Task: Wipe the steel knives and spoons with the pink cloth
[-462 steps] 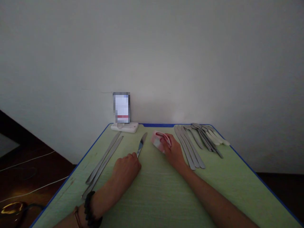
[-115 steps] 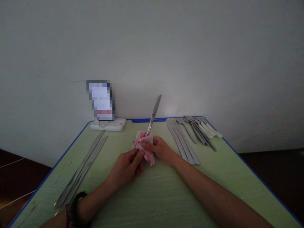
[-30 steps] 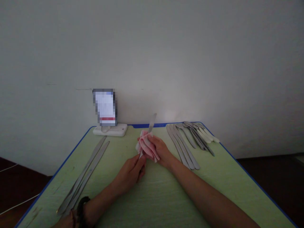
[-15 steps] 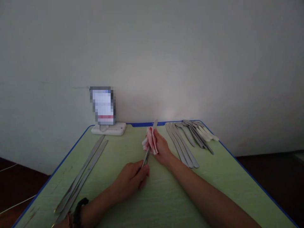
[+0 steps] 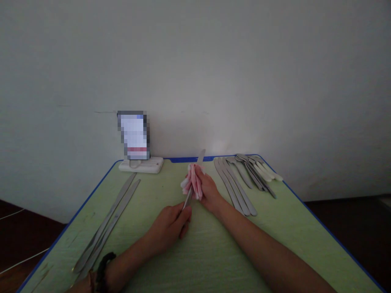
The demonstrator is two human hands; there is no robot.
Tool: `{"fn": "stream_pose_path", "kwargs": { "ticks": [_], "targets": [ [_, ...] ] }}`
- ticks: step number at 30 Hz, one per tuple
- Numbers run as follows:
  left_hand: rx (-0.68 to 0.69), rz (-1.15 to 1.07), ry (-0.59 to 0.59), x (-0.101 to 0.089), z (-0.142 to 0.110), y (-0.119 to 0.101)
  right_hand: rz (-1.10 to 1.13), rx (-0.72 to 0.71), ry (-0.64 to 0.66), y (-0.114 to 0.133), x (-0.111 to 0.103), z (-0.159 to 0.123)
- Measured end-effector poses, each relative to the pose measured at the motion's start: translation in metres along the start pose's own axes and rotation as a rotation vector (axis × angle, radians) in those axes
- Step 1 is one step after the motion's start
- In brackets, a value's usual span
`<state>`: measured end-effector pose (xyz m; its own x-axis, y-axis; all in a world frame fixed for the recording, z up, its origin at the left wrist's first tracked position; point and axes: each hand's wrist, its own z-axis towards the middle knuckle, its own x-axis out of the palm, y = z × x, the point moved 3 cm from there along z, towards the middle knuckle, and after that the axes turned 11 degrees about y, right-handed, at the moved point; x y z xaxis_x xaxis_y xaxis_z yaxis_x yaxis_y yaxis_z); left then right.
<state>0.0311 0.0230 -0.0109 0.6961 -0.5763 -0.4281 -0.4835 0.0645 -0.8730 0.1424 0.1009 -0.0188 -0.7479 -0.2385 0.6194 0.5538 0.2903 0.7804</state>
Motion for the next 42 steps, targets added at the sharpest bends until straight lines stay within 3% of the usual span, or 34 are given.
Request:
{"fn": "stream_pose_path", "kwargs": {
  "ticks": [2, 4, 8, 14, 23, 27, 31, 33, 35, 40, 42],
  "targets": [
    [0.006, 0.027, 0.009, 0.000, 0.000, -0.001, 0.135, -0.019, -0.082, 0.002, -0.003, 0.003],
    [0.003, -0.018, 0.034, -0.001, 0.000, -0.001, 0.194, -0.007, -0.083, 0.003, -0.005, 0.004],
    [0.002, -0.212, 0.061, -0.001, 0.002, 0.001, 0.086, 0.045, 0.072, 0.002, -0.003, 0.001],
    [-0.019, -0.258, -0.070, -0.001, 0.004, 0.006, -0.098, 0.003, 0.197, -0.003, 0.006, -0.006],
    [-0.060, -0.036, 0.030, 0.000, -0.005, -0.004, 0.132, -0.065, -0.091, 0.011, -0.012, 0.004],
    [-0.068, -0.115, 0.014, 0.000, -0.002, 0.002, -0.024, -0.027, -0.002, 0.011, -0.008, 0.001],
    [-0.067, -0.171, -0.097, -0.003, 0.001, 0.005, -0.339, -0.014, 0.172, 0.001, 0.001, -0.004],
    [-0.037, -0.144, -0.132, -0.005, 0.001, 0.003, -0.401, -0.031, 0.192, -0.002, 0.003, -0.004],
    [-0.028, -0.116, -0.108, -0.004, 0.000, 0.000, -0.328, -0.034, 0.137, 0.000, 0.000, -0.001],
    [-0.062, -0.034, 0.042, 0.002, -0.007, -0.003, -0.012, -0.118, -0.145, 0.015, -0.014, 0.005],
    [-0.065, -0.050, 0.041, 0.002, -0.007, -0.003, -0.020, -0.121, -0.147, 0.016, -0.014, 0.004]
  ]
}}
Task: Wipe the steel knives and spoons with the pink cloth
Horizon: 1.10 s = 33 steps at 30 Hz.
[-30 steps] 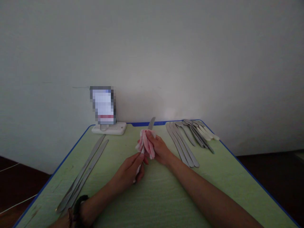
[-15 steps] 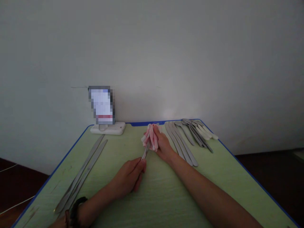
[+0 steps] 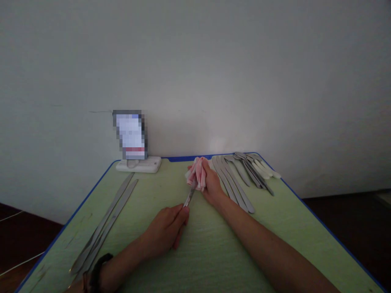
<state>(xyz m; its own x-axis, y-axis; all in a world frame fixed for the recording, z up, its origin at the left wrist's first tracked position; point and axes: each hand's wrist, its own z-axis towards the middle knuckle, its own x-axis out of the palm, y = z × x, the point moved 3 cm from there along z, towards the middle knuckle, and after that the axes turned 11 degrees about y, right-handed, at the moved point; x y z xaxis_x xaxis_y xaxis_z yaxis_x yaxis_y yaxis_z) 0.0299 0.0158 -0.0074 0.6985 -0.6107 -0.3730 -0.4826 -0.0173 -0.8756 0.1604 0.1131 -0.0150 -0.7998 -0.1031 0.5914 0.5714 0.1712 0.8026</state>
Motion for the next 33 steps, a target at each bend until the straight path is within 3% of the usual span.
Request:
{"fn": "stream_pose_path", "kwargs": {
  "ticks": [6, 9, 14, 21, 27, 33],
  "targets": [
    [-0.003, -0.105, -0.132, -0.006, 0.007, 0.005, -0.344, 0.107, 0.286, -0.015, 0.008, -0.010],
    [0.019, -0.082, -0.117, -0.005, 0.005, 0.005, -0.319, 0.104, 0.244, -0.015, 0.007, -0.009],
    [0.015, -0.010, 0.002, 0.001, 0.000, 0.004, -0.028, -0.006, 0.055, -0.003, -0.001, 0.000],
    [0.034, -0.081, -0.154, -0.006, 0.006, 0.005, -0.309, 0.111, 0.314, -0.017, 0.009, -0.008],
    [0.005, 0.169, -0.005, 0.002, 0.002, -0.002, -0.009, 0.021, 0.049, -0.002, 0.002, -0.002],
    [0.027, -0.016, -0.077, -0.001, 0.002, 0.004, -0.214, 0.116, 0.267, -0.010, 0.012, -0.009]
  ]
}}
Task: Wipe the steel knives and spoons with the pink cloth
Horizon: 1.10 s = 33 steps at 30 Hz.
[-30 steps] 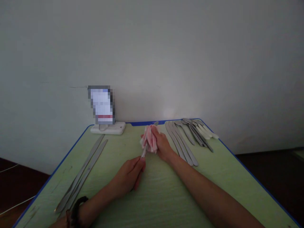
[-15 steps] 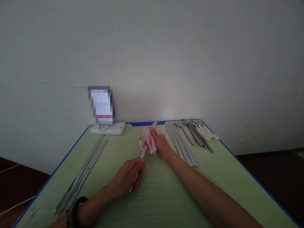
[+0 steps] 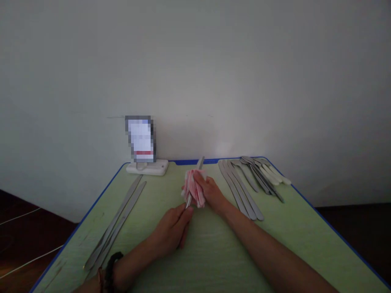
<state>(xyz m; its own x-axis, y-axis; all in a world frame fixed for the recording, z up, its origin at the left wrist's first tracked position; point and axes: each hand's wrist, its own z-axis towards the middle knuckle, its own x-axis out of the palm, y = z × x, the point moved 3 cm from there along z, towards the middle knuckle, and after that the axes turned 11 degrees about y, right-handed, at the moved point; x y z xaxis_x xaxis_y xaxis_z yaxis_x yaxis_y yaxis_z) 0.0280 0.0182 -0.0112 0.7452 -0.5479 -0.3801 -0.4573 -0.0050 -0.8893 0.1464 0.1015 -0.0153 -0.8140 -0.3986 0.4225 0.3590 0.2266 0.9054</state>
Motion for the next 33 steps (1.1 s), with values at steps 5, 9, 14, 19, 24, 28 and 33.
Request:
{"fn": "stream_pose_path", "kwargs": {
  "ticks": [5, 9, 14, 19, 24, 28, 33],
  "targets": [
    [-0.012, 0.149, 0.066, 0.001, 0.000, -0.009, 0.199, -0.072, -0.150, 0.003, -0.008, 0.002],
    [0.001, 0.120, 0.072, 0.000, -0.003, -0.013, 0.213, 0.003, -0.011, 0.006, -0.007, 0.000],
    [0.062, -0.129, 0.062, -0.006, -0.001, -0.007, 0.195, 0.070, 0.076, 0.003, -0.002, -0.003],
    [0.169, -0.304, 0.140, -0.009, 0.000, -0.005, 0.370, -0.009, -0.072, 0.007, -0.007, 0.000],
    [0.152, -0.326, 0.117, -0.011, 0.001, -0.001, 0.279, 0.012, -0.026, 0.008, -0.005, -0.003],
    [0.125, -0.315, 0.008, -0.014, 0.004, 0.000, 0.189, 0.036, 0.045, 0.007, 0.001, -0.006],
    [0.146, -0.125, -0.112, -0.015, 0.004, -0.010, 0.164, -0.002, -0.043, 0.005, 0.001, -0.007]
  ]
}}
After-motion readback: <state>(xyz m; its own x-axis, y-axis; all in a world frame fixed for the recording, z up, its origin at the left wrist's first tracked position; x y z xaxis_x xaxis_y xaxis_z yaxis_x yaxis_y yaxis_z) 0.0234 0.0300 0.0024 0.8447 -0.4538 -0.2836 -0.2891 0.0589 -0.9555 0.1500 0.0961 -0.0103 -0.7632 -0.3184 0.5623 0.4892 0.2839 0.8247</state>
